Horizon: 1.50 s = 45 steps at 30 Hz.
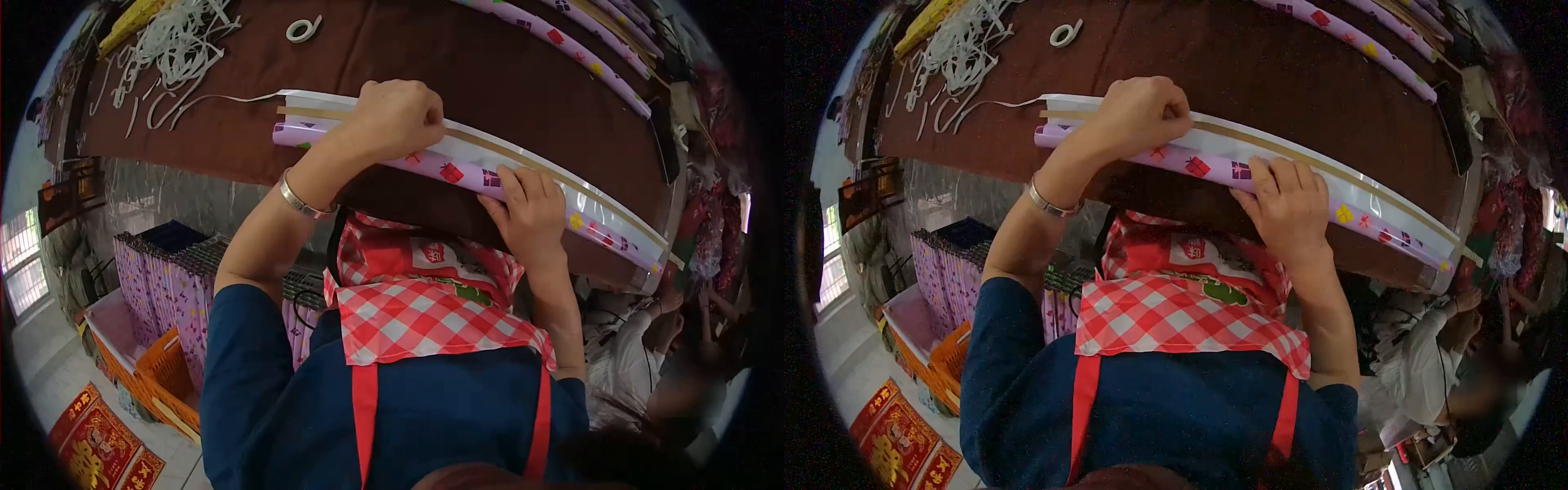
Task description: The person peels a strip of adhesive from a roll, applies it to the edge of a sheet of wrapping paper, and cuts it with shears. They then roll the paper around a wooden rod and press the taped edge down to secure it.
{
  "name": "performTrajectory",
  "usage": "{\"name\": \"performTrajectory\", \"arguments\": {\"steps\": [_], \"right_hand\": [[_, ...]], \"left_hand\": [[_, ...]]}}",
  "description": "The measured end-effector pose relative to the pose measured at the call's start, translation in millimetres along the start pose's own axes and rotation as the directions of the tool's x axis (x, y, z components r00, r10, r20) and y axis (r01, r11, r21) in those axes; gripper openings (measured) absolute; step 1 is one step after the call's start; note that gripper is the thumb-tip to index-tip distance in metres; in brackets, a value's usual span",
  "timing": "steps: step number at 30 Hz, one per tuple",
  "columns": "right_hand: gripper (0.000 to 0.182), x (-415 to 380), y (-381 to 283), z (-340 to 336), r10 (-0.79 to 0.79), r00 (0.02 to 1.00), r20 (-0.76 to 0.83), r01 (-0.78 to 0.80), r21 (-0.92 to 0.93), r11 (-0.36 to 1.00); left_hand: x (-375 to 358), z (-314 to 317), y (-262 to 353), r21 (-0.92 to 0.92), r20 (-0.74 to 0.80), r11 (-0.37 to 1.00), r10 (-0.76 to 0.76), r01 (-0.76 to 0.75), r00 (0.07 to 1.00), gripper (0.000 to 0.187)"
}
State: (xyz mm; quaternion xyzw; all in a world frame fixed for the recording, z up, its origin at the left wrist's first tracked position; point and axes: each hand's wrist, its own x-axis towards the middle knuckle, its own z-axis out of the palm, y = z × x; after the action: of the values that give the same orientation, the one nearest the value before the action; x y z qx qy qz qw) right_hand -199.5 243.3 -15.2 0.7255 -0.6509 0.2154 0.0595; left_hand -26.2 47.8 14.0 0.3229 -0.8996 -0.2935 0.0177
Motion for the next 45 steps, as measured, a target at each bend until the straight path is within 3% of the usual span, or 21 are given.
{"name": "performTrajectory", "arguments": {"steps": [7, 11, 13, 17, 21, 23, 27, 30, 33, 35, 37, 39, 40, 41, 43, 44, 45], "right_hand": [[0.048, 1, -1, -1, -0.003, 1.0, -0.006, 0.003, 0.009, 1.0], [0.048, 2, 0, -1, -0.009, 1.0, -0.007, 0.009, 0.003, 1.0], [0.049, 1, 1, -2, -0.011, 1.0, -0.006, 0.011, 0.002, 1.0], [0.049, 2, 0, -2, -0.015, 1.0, -0.02, 0.015, 0.0, 1.0], [0.049, 2, 0, -2, -0.018, 1.0, -0.019, 0.018, -0.006, 1.0], [0.049, 3, -1, -3, -0.022, 1.0, -0.013, 0.021, -0.014, 1.0], [0.049, 2, 0, -3, -0.027, 1.0, -0.01, 0.027, -0.012, 1.0], [0.051, -1, -1, -3, 0.016, 0.998, 0.06, -0.015, -0.013, 1.0], [0.049, 2, -1, -3, -0.016, 1.0, 0.008, 0.016, -0.016, 1.0], [0.049, 2, 0, -3, -0.014, 1.0, 0.013, 0.014, -0.015, 1.0], [0.049, 1, 0, -3, -0.014, 1.0, 0.018, 0.014, -0.015, 1.0], [0.049, -1, 2, -1, -0.015, 1.0, 0.013, 0.015, -0.008, 1.0], [0.049, -1, 2, -1, -0.016, 1.0, 0.014, 0.016, -0.007, 1.0], [0.049, -1, 1, -2, -0.005, 1.0, 0.028, 0.006, -0.009, 1.0], [0.05, -1, 1, -2, 0.005, 0.999, 0.043, -0.004, -0.012, 1.0], [0.05, -1, 1, -2, -0.001, 0.999, 0.036, 0.001, -0.009, 1.0], [0.05, 0, 2, -2, -0.007, 1.0, 0.029, 0.007, -0.005, 1.0]], "left_hand": [[-12, -6, -12, -0.055, -0.081, 0.998, 0.03, -0.035, 0.996, 0.016], [-33, -35, -39, 0.065, -0.004, 0.982, 0.18, -0.179, 0.984, 0.017], [-41, -48, -54, 0.013, 0.066, 0.994, 0.108, -0.109, 0.992, 0.018], [-57, -68, -76, -0.022, 0.013, 0.999, -0.024, 0.025, 1.0, 0.02], [-64, -77, -88, 0.048, -0.116, 0.998, -0.028, 0.034, 0.993, 0.017], [-66, -79, -96, 0.3, -0.258, 0.951, 0.005, 0.075, 0.966, 0.015], [-73, -87, -114, 0.257, -0.215, 0.963, -0.026, 0.083, 0.976, 0.016], [-76, -87, -130, 0.234, -0.246, 0.97, -0.008, 0.068, 0.969, 0.015], [-84, -93, -151, 0.295, -0.325, 0.951, 0.007, 0.094, 0.946, 0.014], [-91, -99, -178, 0.218, -0.461, 0.96, -0.058, 0.176, 0.886, 0.014], [-96, -111, -197, 0.211, -0.461, 0.952, -0.103, 0.222, 0.881, 0.017], [-99, -126, -218, -0.237, -0.355, 0.904, -0.422, 0.356, 0.834, 0.024], [-100, -129, -234, -0.371, -0.423, 0.873, -0.462, 0.316, 0.779, 0.028], [-100, -137, -251, -0.371, -0.423, 0.873, -0.463, 0.317, 0.779, 0.028], [-95, -152, -255, -0.613, -0.512, 0.771, -0.554, 0.173, 0.656, 0.032], [-95, -154, -256, -0.706, -0.527, 0.694, -0.647, 0.14, 0.552, 0.024], [-93, -160, -254, -0.707, -0.526, 0.693, -0.648, 0.14, 0.551, 0.024]]}}
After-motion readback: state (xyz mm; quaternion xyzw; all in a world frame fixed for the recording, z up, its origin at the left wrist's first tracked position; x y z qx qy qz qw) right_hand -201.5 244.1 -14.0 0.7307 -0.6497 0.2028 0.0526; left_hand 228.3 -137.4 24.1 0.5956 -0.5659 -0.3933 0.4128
